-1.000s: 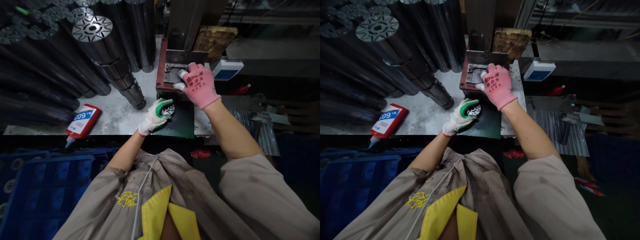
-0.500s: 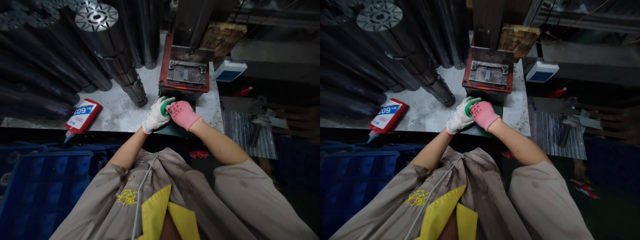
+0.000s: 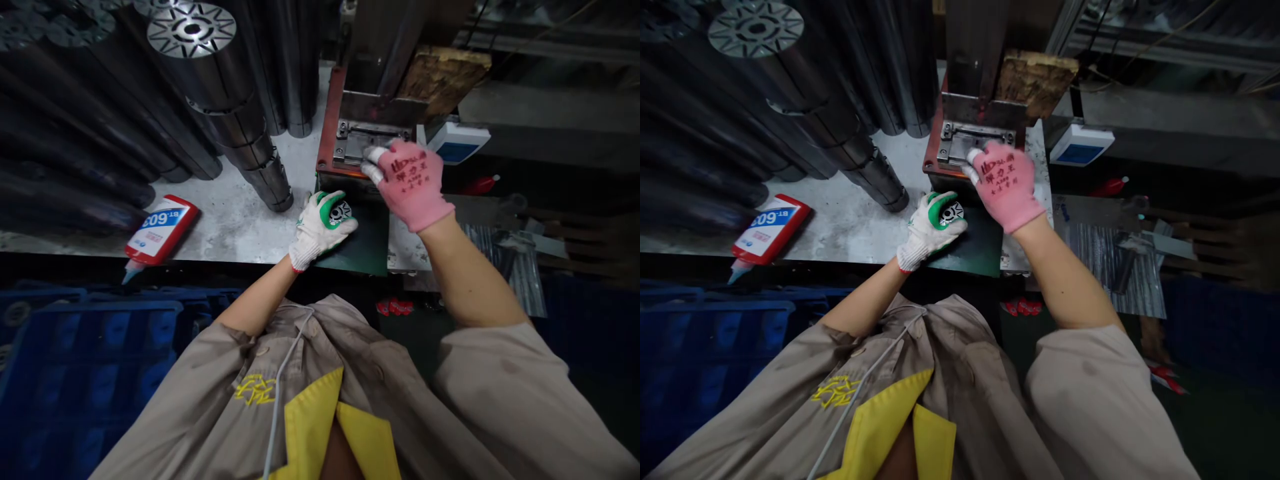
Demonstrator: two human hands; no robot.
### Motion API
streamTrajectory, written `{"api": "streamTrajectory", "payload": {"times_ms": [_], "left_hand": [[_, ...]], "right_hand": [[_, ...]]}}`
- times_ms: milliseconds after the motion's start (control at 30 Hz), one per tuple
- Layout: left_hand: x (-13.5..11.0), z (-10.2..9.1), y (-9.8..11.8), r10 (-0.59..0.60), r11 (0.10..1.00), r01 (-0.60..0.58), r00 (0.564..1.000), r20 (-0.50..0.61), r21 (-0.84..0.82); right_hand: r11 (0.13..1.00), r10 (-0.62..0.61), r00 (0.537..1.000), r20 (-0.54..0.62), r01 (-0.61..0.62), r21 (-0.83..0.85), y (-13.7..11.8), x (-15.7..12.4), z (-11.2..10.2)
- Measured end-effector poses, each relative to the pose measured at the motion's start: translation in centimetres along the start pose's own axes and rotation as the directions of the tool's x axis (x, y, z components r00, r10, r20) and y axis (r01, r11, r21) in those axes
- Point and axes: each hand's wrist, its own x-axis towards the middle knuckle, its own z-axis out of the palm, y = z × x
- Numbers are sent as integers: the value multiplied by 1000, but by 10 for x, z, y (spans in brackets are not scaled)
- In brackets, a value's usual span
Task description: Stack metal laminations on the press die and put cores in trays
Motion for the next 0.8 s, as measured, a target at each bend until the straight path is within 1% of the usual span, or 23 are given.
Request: {"api": "streamTrajectory", "payload": {"times_ms": [33, 100, 133, 200, 233, 267, 300, 333, 367, 400, 433, 467, 500, 533, 567, 633, 733, 800], "left_hand": [[0, -1, 0, -1, 1000, 1, 1000, 7, 14], [0, -2, -2, 9, 999, -10, 1000, 26, 40], [1, -2, -3, 20, 999, -22, 999, 36, 49], [3, -3, -5, 59, 997, -63, 996, 68, 55], [3, -3, -5, 77, 995, -81, 994, 82, 54], [3, -3, -6, 83, 995, -87, 993, 85, 52], [3, -3, -7, 74, 996, -77, 994, 75, 50], [3, -2, -7, 53, 997, -56, 997, 57, 47], [2, -1, -8, 26, 999, -27, 999, 31, 44], [2, -1, -8, 0, 999, 0, 1000, 8, 41], [1, -1, -8, -15, 999, 15, 1000, -5, 38], [1, -3, -9, -12, 999, 12, 1000, -7, 33], [1, -5, -9, 8, 1000, -8, 1000, 1, 23], [1, -7, -10, 39, 999, -39, 999, 18, 6], [1, -10, -10, 75, 997, -74, 996, 41, -17], [1, -16, -11, 141, 989, -136, 986, 87, -62], [1, -18, -10, 168, 985, -161, 979, 120, -67], [0, -15, -10, 145, 989, -143, 983, 114, -31]], "right_hand": [[999, -28, 999, 34, 27, 47, -1, -6, 6], [991, -95, 983, 156, 79, 105, -5, -15, 21], [989, -127, 964, 235, 104, 107, -7, -17, 27], [983, -181, 909, 375, 167, 71, -11, -17, 35], [977, -209, 882, 423, 205, 55, -11, -16, 35], [969, -238, 866, 440, 242, 49, -9, -14, 33], [963, -262, 868, 422, 266, 49, -7, -12, 29], [962, -267, 890, 369, 268, 49, -3, -9, 24], [968, -252, 927, 279, 248, 48, 1, -6, 19], [976, -215, 963, 160, 211, 42, 6, -1, 14], [986, -163, 986, 38, 162, 28, 10, 4, 10], [995, -102, 993, -57, 102, 2, 13, 9, 7], [998, -49, 993, -110, 46, -32, 15, 15, 4], [998, -14, 991, -130, 5, -69, 15, 20, 3], [995, 0, 992, -125, -13, -102, 14, 23, 2], [991, -8, 997, -79, -3, -135, 10, 23, -1], [996, -16, 1000, -19, 14, -89, 2, 6, -1], [996, -83, 996, 22, 84, -13, -4, -10, 6]]}}
